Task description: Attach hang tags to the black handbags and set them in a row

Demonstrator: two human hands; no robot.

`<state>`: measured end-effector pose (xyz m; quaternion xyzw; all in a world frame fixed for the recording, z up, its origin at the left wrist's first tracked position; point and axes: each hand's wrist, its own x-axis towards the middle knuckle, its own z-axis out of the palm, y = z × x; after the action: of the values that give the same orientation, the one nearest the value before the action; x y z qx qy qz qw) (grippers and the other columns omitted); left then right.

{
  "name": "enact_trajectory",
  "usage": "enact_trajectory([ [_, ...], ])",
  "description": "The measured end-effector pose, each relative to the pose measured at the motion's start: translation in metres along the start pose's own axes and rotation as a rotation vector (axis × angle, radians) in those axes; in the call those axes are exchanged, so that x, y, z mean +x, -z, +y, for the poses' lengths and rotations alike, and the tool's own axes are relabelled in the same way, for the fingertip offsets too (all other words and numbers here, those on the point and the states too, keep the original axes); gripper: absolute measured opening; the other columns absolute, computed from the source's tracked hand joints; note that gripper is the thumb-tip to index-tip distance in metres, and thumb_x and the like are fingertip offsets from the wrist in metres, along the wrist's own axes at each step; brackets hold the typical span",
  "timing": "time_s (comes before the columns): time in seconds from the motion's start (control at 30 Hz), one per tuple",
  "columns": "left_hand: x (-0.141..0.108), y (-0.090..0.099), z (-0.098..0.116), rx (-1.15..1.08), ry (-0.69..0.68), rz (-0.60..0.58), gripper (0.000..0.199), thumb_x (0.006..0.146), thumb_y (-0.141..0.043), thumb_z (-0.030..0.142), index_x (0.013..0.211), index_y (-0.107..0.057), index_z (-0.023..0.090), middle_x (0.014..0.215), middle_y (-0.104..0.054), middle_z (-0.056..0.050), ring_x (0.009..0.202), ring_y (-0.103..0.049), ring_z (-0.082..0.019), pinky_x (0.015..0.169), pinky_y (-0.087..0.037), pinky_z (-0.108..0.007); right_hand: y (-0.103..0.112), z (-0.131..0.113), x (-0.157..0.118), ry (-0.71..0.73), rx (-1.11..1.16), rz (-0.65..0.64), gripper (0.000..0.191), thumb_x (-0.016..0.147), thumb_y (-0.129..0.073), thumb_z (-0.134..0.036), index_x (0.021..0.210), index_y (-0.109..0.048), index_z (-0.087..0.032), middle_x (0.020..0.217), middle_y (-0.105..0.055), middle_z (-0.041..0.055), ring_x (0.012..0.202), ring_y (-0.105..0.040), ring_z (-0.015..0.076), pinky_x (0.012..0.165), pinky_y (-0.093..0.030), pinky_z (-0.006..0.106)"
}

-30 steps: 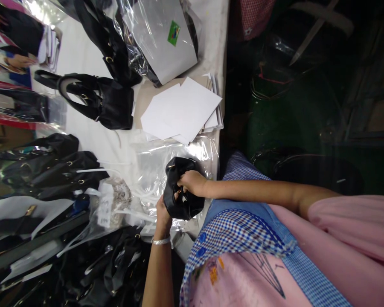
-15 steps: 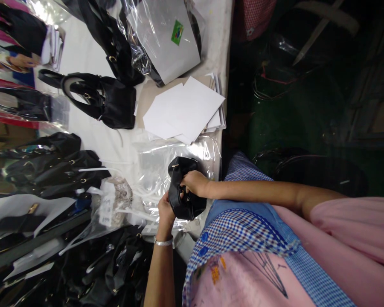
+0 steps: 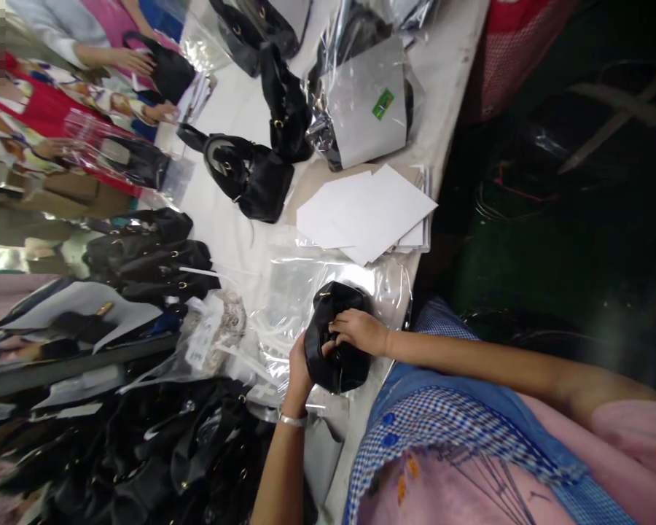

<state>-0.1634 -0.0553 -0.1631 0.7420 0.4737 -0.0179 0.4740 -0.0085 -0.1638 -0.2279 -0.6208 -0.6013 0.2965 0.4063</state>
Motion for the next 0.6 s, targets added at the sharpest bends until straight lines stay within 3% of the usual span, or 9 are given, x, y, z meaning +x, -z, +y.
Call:
enact_trajectory([
  [0.2, 0.017, 0.03, 0.036, -0.016, -0.051, 0.132, 0.034, 0.067, -0.072, 0.033, 0.095, -0.067, 0.014, 0.078, -0.07, -0.003, 0.07, -0.062, -0.019, 0.066, -0.049, -0.027, 0.017, -0.004, 0.043, 0.046, 0.021, 0.108, 0.015, 0.088, -0.062, -0.03, 0.096, -0.067, -0.019, 0.095, -0.067, 0.0066, 0.095, -0.06, 0.0207, 0.089, -0.046, 0.035],
  [0.3, 0.036, 0.027, 0.031, -0.062, -0.054, 0.218, 0.033, 0.066, -0.073, 0.034, 0.091, -0.068, 0.014, 0.078, -0.07, -0.003, 0.07, -0.061, -0.019, 0.065, -0.048, -0.027, 0.02, 0.008, 0.067, 0.049, 0.009, 0.067, 0.013, 0.087, -0.061, -0.025, 0.095, -0.067, -0.017, 0.096, -0.067, 0.0077, 0.095, -0.062, 0.0208, 0.087, -0.049, 0.035],
  [0.4, 0.055, 0.018, 0.014, -0.151, -0.07, 0.234, 0.032, 0.069, -0.071, 0.036, 0.093, -0.068, 0.015, 0.078, -0.069, -0.004, 0.073, -0.062, -0.02, 0.07, -0.049, -0.029, 0.022, 0.019, 0.072, 0.103, 0.077, 0.072, 0.015, 0.09, -0.057, -0.024, 0.098, -0.068, -0.018, 0.106, -0.067, 0.0086, 0.101, -0.064, 0.019, 0.09, -0.051, 0.035],
  [0.5, 0.066, 0.018, -0.002, -0.228, -0.113, 0.151, 0.03, 0.076, -0.065, 0.037, 0.095, -0.068, 0.014, 0.081, -0.07, -0.005, 0.077, -0.063, -0.02, 0.075, -0.05, -0.031, 0.024, 0.026, 0.058, 0.069, 0.16, 0.26, 0.018, 0.093, -0.052, -0.026, 0.101, -0.068, -0.021, 0.111, -0.067, 0.0075, 0.106, -0.063, 0.0184, 0.095, -0.051, 0.037],
  [0.6, 0.074, 0.028, -0.011, -0.268, -0.106, 0.14, 0.032, 0.083, -0.057, 0.04, 0.098, -0.068, 0.013, 0.09, -0.071, -0.009, 0.083, -0.064, -0.022, 0.077, -0.051, -0.034, 0.023, 0.035, 0.046, -0.11, 0.119, 0.542, 0.023, 0.095, -0.047, -0.028, 0.11, -0.064, -0.022, 0.114, -0.065, 0.0081, 0.112, -0.059, 0.0198, 0.102, -0.046, 0.042],
])
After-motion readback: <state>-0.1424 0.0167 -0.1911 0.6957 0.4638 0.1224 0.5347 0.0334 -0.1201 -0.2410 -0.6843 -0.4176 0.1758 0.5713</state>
